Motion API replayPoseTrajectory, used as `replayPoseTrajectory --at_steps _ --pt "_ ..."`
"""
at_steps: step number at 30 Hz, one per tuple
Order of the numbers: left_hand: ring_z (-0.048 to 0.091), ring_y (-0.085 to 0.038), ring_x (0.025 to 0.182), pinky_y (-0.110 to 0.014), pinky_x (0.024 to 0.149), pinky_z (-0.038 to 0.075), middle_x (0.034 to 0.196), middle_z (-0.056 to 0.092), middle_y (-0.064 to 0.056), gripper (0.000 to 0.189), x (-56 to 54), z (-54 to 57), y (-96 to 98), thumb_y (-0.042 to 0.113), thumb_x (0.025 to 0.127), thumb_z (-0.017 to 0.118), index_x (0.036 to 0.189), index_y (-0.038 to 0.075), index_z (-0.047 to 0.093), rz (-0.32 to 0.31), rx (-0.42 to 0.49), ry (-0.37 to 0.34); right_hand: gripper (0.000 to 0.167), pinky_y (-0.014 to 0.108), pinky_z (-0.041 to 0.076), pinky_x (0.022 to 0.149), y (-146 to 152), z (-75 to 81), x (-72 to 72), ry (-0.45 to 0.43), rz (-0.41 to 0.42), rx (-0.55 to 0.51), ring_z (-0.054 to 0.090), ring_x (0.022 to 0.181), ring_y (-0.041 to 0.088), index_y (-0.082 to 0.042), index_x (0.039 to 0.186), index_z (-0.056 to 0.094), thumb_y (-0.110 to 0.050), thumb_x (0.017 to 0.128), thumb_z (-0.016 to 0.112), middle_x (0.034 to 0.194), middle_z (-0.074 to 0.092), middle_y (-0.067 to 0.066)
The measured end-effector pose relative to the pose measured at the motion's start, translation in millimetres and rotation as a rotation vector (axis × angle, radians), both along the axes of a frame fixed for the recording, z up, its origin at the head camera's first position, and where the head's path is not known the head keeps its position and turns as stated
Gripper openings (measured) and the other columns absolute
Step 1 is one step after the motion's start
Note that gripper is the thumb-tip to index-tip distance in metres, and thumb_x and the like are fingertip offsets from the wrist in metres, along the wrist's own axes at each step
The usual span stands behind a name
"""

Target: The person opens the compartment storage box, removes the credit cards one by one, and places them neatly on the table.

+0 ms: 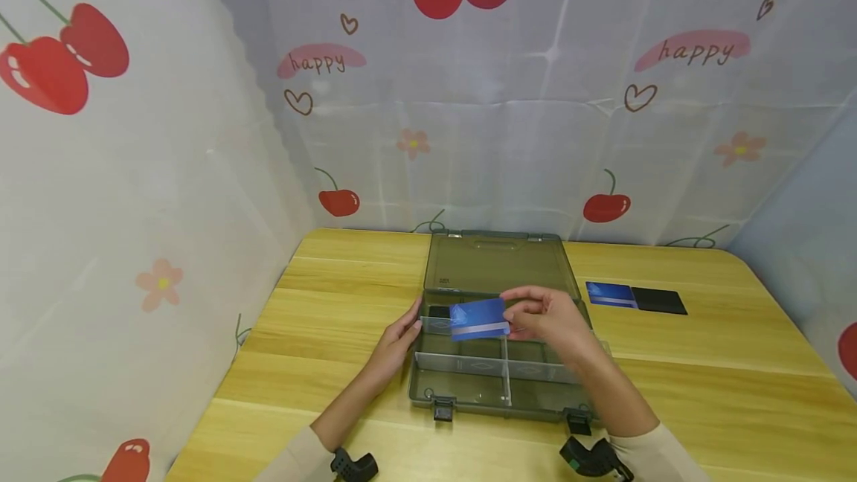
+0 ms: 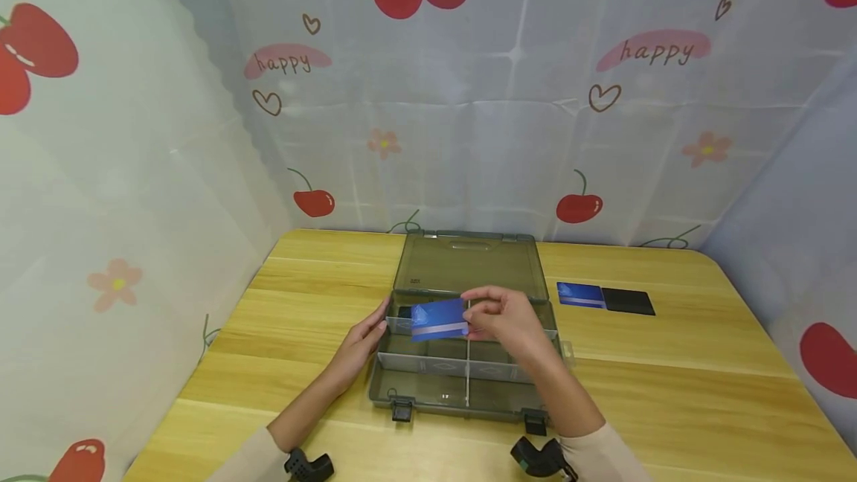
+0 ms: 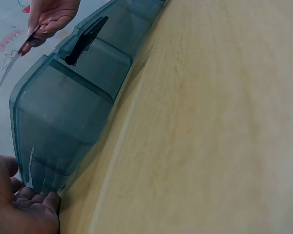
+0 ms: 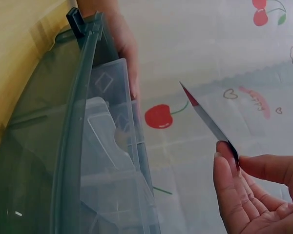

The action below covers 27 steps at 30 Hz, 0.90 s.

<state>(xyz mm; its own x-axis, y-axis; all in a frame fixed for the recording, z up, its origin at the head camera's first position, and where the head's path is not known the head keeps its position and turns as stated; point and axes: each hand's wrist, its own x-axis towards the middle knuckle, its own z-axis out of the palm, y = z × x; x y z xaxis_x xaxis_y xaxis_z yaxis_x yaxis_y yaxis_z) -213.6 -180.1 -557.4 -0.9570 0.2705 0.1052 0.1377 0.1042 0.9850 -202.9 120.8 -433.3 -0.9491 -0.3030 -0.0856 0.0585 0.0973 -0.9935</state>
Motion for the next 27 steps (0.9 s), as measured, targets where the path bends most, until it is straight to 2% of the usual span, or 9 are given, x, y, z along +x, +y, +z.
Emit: replayPoseTrajectory --at_steps 4,8,14,21,24,27 --pt "0.014 -0.029 0.154 -0.043 0.124 0.016 0.168 0.017 -0.006 0.055 0.0 1.9 0.5 0.023 0.111 0.042 0.161 0.007 0.023 0.009 -0.012 -0.004 0.037 0.048 0.062 0.080 4.8 0.2 -2.6 -0.002 -0.012 0.001 0.073 0.080 0.028 0.007 0.130 0.060 -0.001 0.095 0.069 0.098 0.073 0.018" --pt "0.014 -0.028 0.154 -0.043 0.124 0.016 0.168 0.018 -0.005 0.055 0.7 4.7 0.6 0.024 0.111 0.042 0.161 0.009 0.024 0.014 -0.009 -0.004 0.037 0.050 0.062 0.080 9.7 1.7 -4.9 0.011 -0.023 0.012 0.073 0.079 0.025 0.007 0.130 0.060 -0.004 0.095 0.069 0.097 0.074 0.017" --pt "0.015 -0.028 0.154 -0.044 0.124 0.016 0.168 0.018 -0.006 0.054 0.4 6.0 0.1 0.023 0.111 0.042 0.161 0.010 0.025 0.019 -0.012 -0.008 0.041 0.045 0.063 0.078 17.5 4.8 -7.4 0.030 -0.025 0.009 0.072 0.076 0.022 0.009 0.130 0.059 -0.006 0.095 0.071 0.097 0.074 0.016" --pt "0.015 -0.028 0.154 -0.045 0.124 0.015 0.167 0.020 -0.006 0.054 -0.6 6.3 1.5 0.023 0.111 0.043 0.160 0.009 0.026 0.021 -0.011 -0.007 0.041 0.040 0.064 0.077 28.2 9.3 -11.3 0.029 -0.041 -0.014 0.073 0.082 0.029 0.010 0.131 0.058 -0.006 0.095 0.071 0.096 0.075 0.011" --pt "0.017 -0.026 0.154 -0.043 0.125 0.017 0.167 0.021 -0.002 0.054 -0.2 7.5 2.2 0.025 0.111 0.043 0.160 0.011 0.027 0.030 -0.021 -0.016 0.042 0.038 0.064 0.076 33.7 11.5 -13.1 0.034 -0.042 -0.022 0.073 0.081 0.026 0.011 0.131 0.057 -0.007 0.095 0.071 0.097 0.074 0.011" --pt "0.017 -0.027 0.154 -0.043 0.124 0.017 0.167 0.021 -0.003 0.054 0.5 7.6 2.3 0.023 0.111 0.043 0.160 0.009 0.026 0.033 -0.030 -0.011 0.044 0.038 0.064 0.077 38.8 12.8 -14.6 0.033 -0.035 -0.023 0.073 0.080 0.021 0.011 0.132 0.056 -0.008 0.096 0.071 0.099 0.073 0.010"
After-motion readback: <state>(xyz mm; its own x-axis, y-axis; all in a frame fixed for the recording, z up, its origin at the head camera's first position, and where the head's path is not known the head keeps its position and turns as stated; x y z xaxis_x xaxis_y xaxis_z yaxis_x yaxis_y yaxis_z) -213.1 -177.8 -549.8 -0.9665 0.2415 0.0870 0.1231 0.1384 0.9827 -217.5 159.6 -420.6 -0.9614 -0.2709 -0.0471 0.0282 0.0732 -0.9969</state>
